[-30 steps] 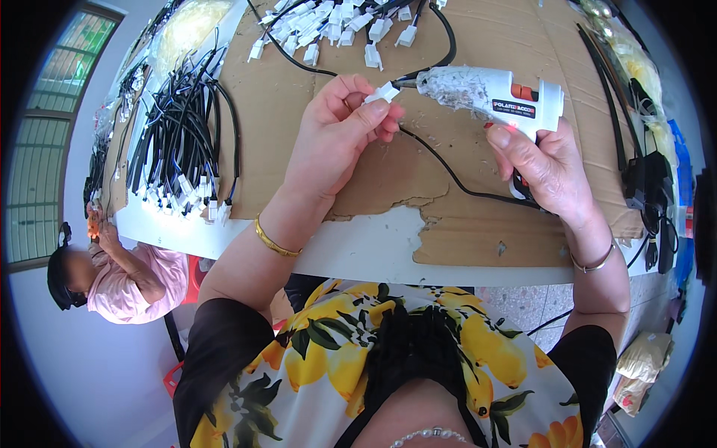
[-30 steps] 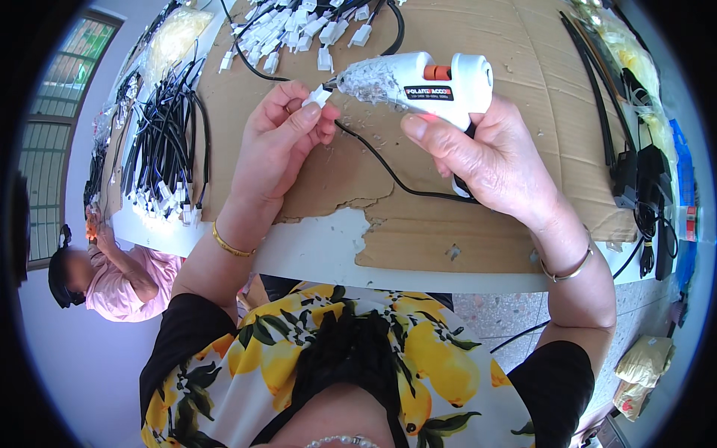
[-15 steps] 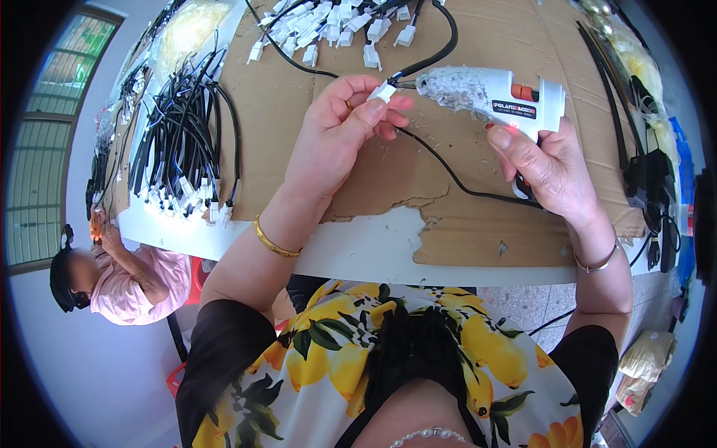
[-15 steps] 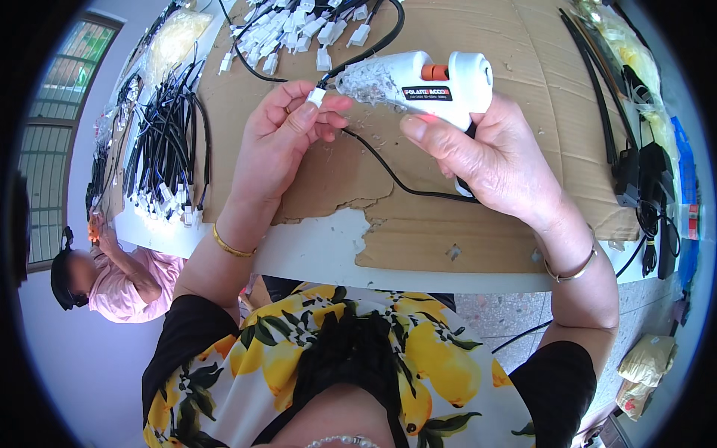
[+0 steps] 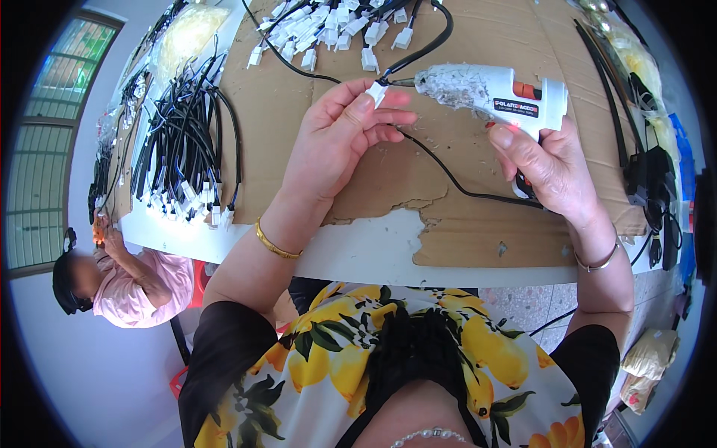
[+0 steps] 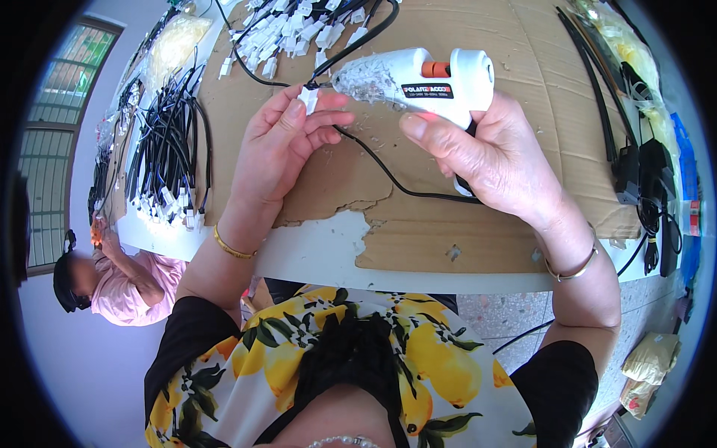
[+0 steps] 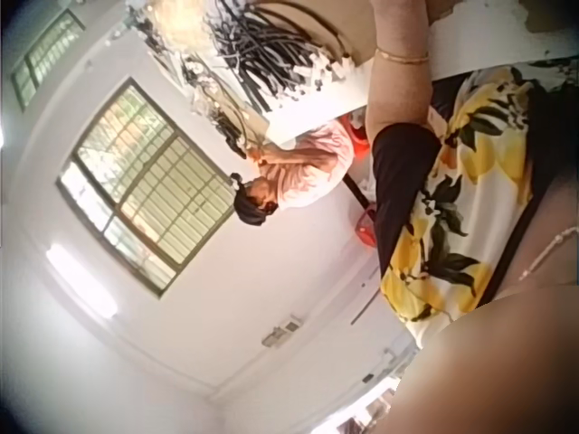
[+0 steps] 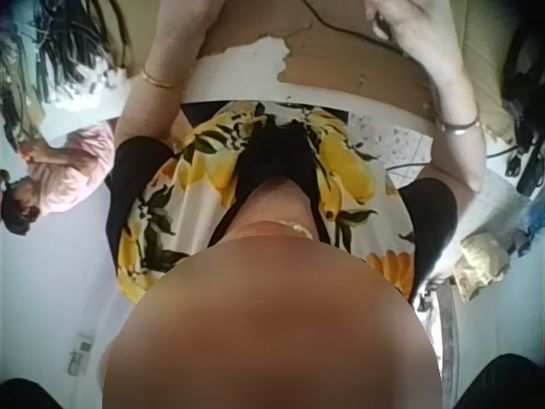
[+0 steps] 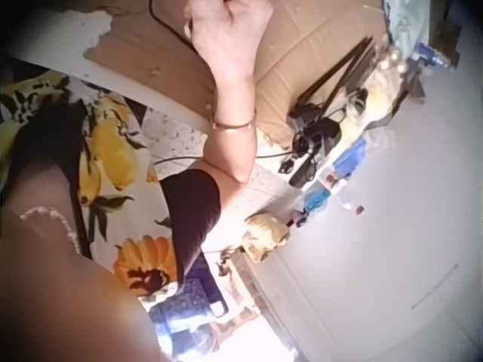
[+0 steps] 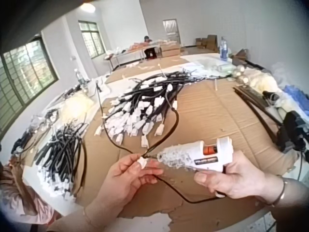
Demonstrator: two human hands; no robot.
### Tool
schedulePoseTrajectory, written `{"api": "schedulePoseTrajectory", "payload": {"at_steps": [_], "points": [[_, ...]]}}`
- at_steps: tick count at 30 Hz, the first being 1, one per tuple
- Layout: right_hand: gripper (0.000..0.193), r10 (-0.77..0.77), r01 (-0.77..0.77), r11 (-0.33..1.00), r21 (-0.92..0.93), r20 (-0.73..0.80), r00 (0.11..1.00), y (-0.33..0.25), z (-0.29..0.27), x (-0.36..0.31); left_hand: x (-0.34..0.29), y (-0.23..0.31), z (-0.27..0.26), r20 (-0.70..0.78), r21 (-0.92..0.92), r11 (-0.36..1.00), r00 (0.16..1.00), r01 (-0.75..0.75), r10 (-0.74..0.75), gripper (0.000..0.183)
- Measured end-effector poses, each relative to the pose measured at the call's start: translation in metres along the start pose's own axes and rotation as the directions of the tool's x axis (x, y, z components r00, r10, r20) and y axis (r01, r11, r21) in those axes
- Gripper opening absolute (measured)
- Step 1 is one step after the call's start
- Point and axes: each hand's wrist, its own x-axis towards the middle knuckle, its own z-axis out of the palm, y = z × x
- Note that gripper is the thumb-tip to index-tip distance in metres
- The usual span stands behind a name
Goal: Using a hot glue gun to attach plastic pieces to wire bundles on an assembly table.
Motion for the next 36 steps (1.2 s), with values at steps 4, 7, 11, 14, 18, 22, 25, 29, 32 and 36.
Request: {"api": "schedulePoseTrajectory", "payload": {"at_steps": [4,7,11,14,18,22,25,29,32,36], "points": [[0.019,-0.019,0.019,1.0,0.02,-0.011,1.0,0.0011,-0.0014,-0.0004,0.0001,-0.0024,-0.0003,-0.031,0.038,0.999,1.0,0.001,0.0,0.027],[0.019,-0.028,0.028,1.0,0.013,0.008,1.0,0.0009,-0.0017,0.0001,-0.0012,-0.002,-0.0027,-0.046,0.022,1.0,0.999,0.0,0.001,0.028],[0.021,-0.031,0.031,0.999,0.014,0.004,1.0,-0.0013,0.0004,0.0007,-0.002,0.0003,-0.0014,-0.027,0.026,0.999,0.999,0.019,-0.018,0.028],[0.022,-0.011,0.011,1.0,0.012,-0.007,1.0,-0.0046,0.0015,0.0007,-0.0024,0.001,-0.0015,-0.024,0.03,0.999,0.999,0.031,-0.03,0.028],[0.018,-0.019,0.018,1.0,-0.02,-0.045,0.999,-0.0026,0.0043,0.0016,-0.0016,0.0012,-0.0032,0.005,0.009,0.999,0.999,0.041,-0.041,0.028],[0.023,-0.002,0.002,1.0,0.011,0.004,1.0,0.0004,-0.0019,0.0,-0.001,0.0001,-0.0036,0.005,-0.006,0.999,0.999,0.031,-0.031,0.027],[0.023,0.008,-0.008,1.0,0.015,0.003,1.0,-0.0021,0.0005,-0.0002,-0.0011,-0.0004,-0.0037,0.0,-0.001,1.0,1.0,0.02,-0.02,0.026],[0.022,-0.007,0.007,1.0,0.006,-0.012,1.0,-0.0002,-0.0013,0.0001,-0.0002,-0.0017,-0.0052,0.013,-0.009,1.0,1.0,0.017,-0.017,0.025],[0.021,-0.023,0.023,1.0,0.003,-0.01,1.0,-0.0016,0.0,0.0,0.0008,-0.0032,-0.0066,0.014,-0.018,1.0,1.0,0.014,-0.013,0.024],[0.019,-0.016,0.015,0.999,-0.033,-0.026,1.0,-0.0052,0.0051,0.0001,-0.0005,-0.0025,-0.0059,0.0,0.006,1.0,1.0,0.011,-0.011,0.023]]}}
